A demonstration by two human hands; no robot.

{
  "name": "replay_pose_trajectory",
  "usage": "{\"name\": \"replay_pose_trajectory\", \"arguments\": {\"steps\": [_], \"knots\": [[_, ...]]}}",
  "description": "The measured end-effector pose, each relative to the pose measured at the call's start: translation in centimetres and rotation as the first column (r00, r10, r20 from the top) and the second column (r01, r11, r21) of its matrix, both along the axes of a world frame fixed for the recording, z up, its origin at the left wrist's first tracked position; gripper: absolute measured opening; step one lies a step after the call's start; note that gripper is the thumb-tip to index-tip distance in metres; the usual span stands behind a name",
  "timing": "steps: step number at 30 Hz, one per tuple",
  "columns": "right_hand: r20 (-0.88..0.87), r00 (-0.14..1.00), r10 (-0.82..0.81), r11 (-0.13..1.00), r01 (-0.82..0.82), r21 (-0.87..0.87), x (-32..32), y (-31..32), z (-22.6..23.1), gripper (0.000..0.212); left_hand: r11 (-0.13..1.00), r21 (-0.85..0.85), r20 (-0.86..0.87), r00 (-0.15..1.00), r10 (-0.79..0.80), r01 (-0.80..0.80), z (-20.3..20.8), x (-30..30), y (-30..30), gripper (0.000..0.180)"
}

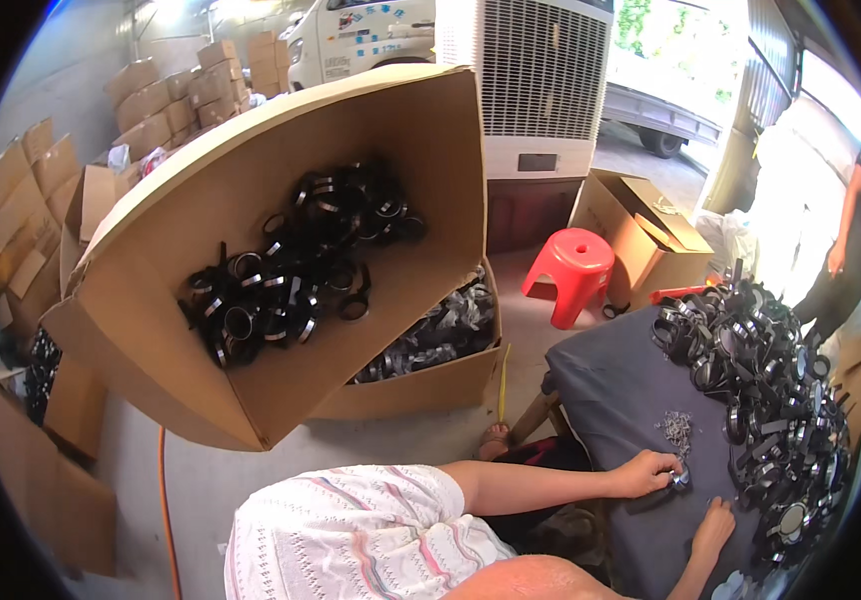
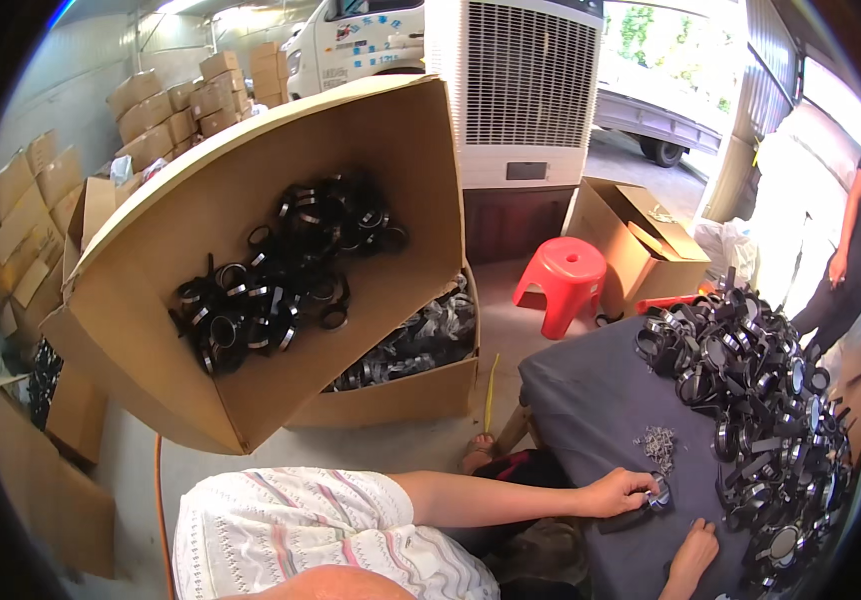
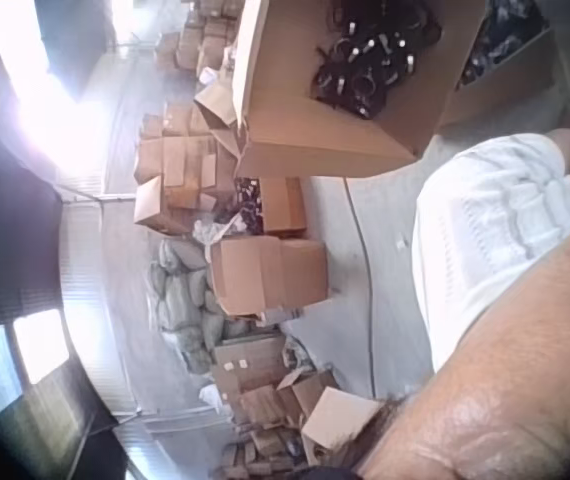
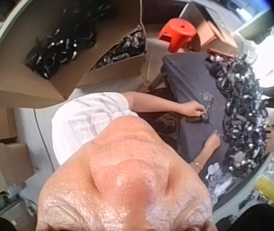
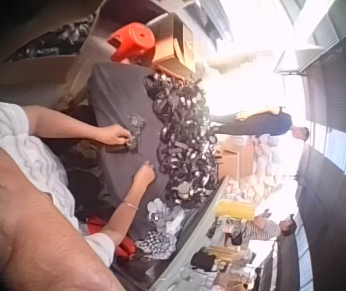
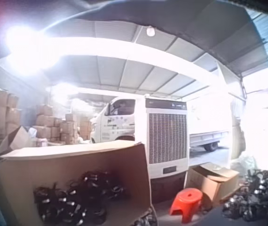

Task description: The person takes mirror components from a box and the table, then assembles the mirrors by fitting metal pins, brackets, and handles to the circular frames by hand.

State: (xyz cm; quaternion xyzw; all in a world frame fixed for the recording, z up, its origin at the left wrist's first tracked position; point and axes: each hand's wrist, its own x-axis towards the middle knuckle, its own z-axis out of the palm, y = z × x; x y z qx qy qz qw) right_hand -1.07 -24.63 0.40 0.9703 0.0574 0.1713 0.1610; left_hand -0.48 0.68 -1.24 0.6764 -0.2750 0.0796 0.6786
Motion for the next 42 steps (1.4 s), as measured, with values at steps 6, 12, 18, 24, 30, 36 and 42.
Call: {"name": "replay_pose_trajectory", "arguments": {"steps": [6,12,18,24,30,36,42], "knots": [[0.003,0.999,-0.05,0.999,0.05,0.019,-0.3,-1.1,0.1,0.009,0.999,0.03,-0.063,0.998,-0.021,0.023,-0.4,0.6,-1.1,0.018],[0.046,0.999,0.027,0.999,-0.028,0.029,-0.5,1.1,1.9,0.005,0.999,0.034,-0.118,0.993,-0.001,0.005,0.4,0.6,0.3,0.018],[0.007,0.987,0.157,0.987,-0.158,0.023,-1.8,0.9,2.6,0.009,0.999,0.022,-0.123,0.992,-0.033,0.036,-0.1,0.3,-0.4,0.018],[0.03,0.99,0.138,0.988,-0.139,0.064,-1.4,2.3,4.0,0.001,1.0,0.021,-0.108,0.994,-0.014,0.016,-0.3,0.2,-0.3,0.017],[0.015,0.992,0.122,0.989,-0.123,0.083,-1.0,1.9,3.9,0.001,0.999,0.025,-0.224,0.974,-0.022,0.029,0.6,0.4,-0.2,0.018],[-0.09,0.964,0.25,0.966,-0.255,-0.047,-0.6,3.0,3.3,0.005,0.999,0.016,-0.158,0.986,-0.043,0.046,1.0,-0.1,0.2,0.018],[-0.11,0.949,0.295,0.955,-0.296,0.005,0.8,3.1,3.1,0.006,0.994,-0.002,-0.363,0.927,-0.099,0.105,0.6,-0.5,0.0,0.017]]}}
